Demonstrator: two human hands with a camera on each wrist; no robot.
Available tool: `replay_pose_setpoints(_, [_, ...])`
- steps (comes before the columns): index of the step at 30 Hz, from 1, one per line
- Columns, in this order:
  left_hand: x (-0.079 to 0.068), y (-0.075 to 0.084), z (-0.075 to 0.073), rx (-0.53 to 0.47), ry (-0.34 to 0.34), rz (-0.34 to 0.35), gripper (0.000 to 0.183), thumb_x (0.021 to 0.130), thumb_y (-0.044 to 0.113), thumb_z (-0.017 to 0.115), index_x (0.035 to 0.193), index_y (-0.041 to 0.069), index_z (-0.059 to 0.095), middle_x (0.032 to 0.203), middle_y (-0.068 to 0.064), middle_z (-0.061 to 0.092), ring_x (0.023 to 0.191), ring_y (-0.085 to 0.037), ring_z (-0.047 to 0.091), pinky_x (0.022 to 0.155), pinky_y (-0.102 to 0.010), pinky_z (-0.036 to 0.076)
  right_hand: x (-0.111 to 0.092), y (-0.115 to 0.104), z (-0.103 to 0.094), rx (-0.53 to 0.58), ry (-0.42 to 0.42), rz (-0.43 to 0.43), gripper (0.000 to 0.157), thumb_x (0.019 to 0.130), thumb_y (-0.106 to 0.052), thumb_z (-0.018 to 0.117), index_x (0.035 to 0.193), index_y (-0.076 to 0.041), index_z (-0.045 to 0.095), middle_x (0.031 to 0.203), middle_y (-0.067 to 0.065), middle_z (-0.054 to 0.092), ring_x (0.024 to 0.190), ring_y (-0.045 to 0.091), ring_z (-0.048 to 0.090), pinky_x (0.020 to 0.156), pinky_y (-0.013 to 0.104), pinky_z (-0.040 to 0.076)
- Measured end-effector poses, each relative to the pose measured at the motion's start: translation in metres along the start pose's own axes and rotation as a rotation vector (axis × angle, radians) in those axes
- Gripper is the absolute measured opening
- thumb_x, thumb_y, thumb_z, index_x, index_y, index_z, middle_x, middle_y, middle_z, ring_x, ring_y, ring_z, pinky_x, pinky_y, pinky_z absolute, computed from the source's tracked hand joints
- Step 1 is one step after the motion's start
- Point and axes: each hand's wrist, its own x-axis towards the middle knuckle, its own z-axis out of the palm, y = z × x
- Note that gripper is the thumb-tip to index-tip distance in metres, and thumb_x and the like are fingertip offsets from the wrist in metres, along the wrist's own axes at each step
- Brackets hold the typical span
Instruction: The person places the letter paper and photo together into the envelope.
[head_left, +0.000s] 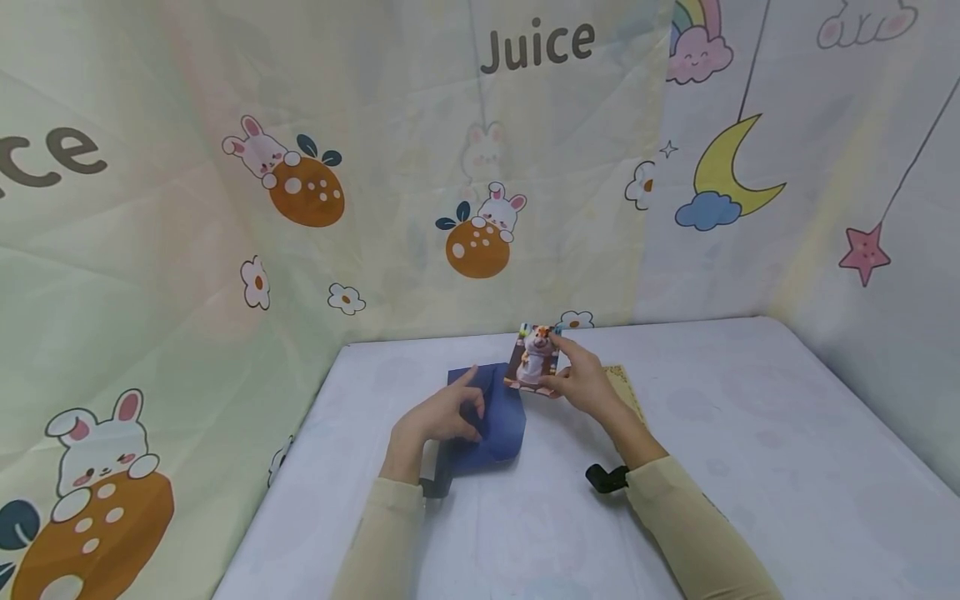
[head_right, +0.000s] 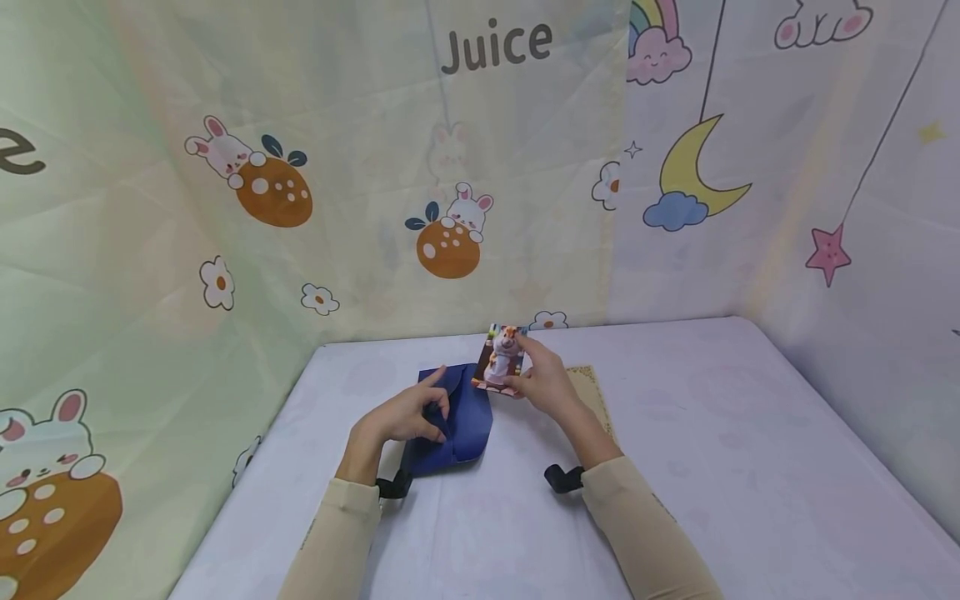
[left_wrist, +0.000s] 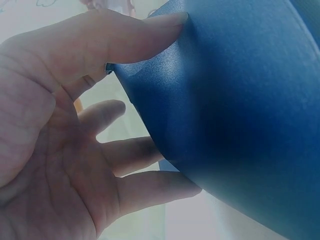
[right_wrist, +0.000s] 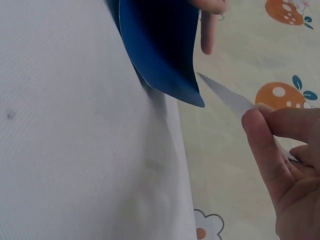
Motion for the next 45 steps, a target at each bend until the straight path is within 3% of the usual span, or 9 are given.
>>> replay_pose_setpoints(7, [0.000,0.000,0.000,0.012,0.000,0.003,0.034,0.073,0.011,0.092,0.084,0.026,0.063,0.176,-0.011,0.013,0.151,-0.041,0.038,0.118,-0.056,0.039,-0.001,-0.003,-0.001,0.016,-0.039,0.008,0.089,0.091,-0.004,0.077,0.164,-0.014,0.028,0.164,0.016,0.041,0.068,0.017,0.074,0.069,0.055,0.061])
replay_pose_setpoints(12, [0.000,0.000,-0.001,0.002,0.002,0.011,0.034,0.072,0.010,0.092,0.084,0.025,0.064,0.175,-0.013,0.014,0.152,-0.042,0.036,0.119,-0.057,0.037,0.001,-0.004,-0.002,0.040,-0.128,0.079,0.089,0.089,-0.009,0.080,0.164,-0.020,0.032,0.120,0.019,0.073,0.069,0.018,0.075,0.075,0.055,0.060])
replay_pose_setpoints(16, [0.000,0.000,0.000,0.006,0.002,0.007,0.034,0.072,0.010,0.092,0.084,0.025,0.063,0.176,-0.011,0.014,0.150,-0.041,0.038,0.119,-0.056,0.038,0.001,-0.004,-0.001,0.071,-0.189,0.114,0.091,0.089,-0.010,0.081,0.164,-0.021,0.031,0.092,0.012,0.078,0.070,0.020,0.075,0.079,0.055,0.059])
replay_pose_setpoints(19, [0.000,0.000,0.000,0.008,0.003,0.007,0.035,0.072,0.011,0.092,0.084,0.025,0.063,0.176,-0.010,0.013,0.149,-0.040,0.039,0.118,-0.055,0.038,0.000,-0.004,-0.001,0.087,-0.213,0.116,0.092,0.089,-0.007,0.081,0.164,-0.020,0.030,0.088,0.009,0.079,0.070,0.020,0.075,0.078,0.054,0.059])
replay_pose_setpoints(25, [0.000,-0.001,-0.001,0.005,0.001,0.004,0.034,0.073,0.011,0.092,0.084,0.026,0.063,0.176,-0.013,0.013,0.150,-0.041,0.039,0.118,-0.056,0.038,0.000,-0.003,-0.001,0.080,-0.263,0.135,0.093,0.089,-0.007,0.079,0.165,-0.021,0.028,0.090,0.011,0.079,0.071,0.022,0.075,0.077,0.050,0.058])
replay_pose_setpoints(32, [-0.001,0.001,0.000,0.008,0.000,-0.002,0.032,0.074,0.011,0.091,0.086,0.024,0.064,0.175,-0.013,0.015,0.153,-0.044,0.035,0.120,-0.059,0.035,-0.002,-0.001,0.002,0.059,-0.327,0.100,0.093,0.085,-0.005,0.082,0.163,-0.017,0.033,0.102,0.019,0.076,0.068,0.022,0.074,0.061,0.038,0.055])
replay_pose_setpoints(36, [-0.002,0.002,-0.001,0.013,0.000,0.003,0.031,0.074,0.011,0.091,0.087,0.023,0.064,0.175,-0.012,0.016,0.153,-0.045,0.034,0.120,-0.059,0.035,-0.004,-0.002,0.004,0.066,-0.357,0.093,0.091,0.085,-0.003,0.082,0.162,-0.016,0.036,0.118,0.023,0.072,0.067,0.022,0.074,0.066,0.043,0.062])
replay_pose_setpoints(41, [-0.002,0.002,-0.001,0.014,0.004,-0.001,0.033,0.074,0.011,0.091,0.086,0.025,0.064,0.175,-0.012,0.016,0.153,-0.045,0.035,0.120,-0.058,0.035,-0.005,-0.005,0.007,0.094,-0.383,0.099,0.090,0.084,0.001,0.081,0.161,-0.016,0.038,0.148,0.027,0.054,0.067,0.022,0.073,0.071,0.048,0.064])
replay_pose_setpoints(45, [-0.001,0.002,0.000,0.016,0.002,0.000,0.033,0.074,0.012,0.091,0.086,0.025,0.064,0.175,-0.012,0.017,0.152,-0.044,0.037,0.120,-0.058,0.037,-0.005,-0.004,0.012,0.081,-0.394,0.078,0.090,0.083,0.003,0.081,0.161,-0.013,0.038,0.155,0.026,0.047,0.066,0.021,0.073,0.068,0.045,0.064])
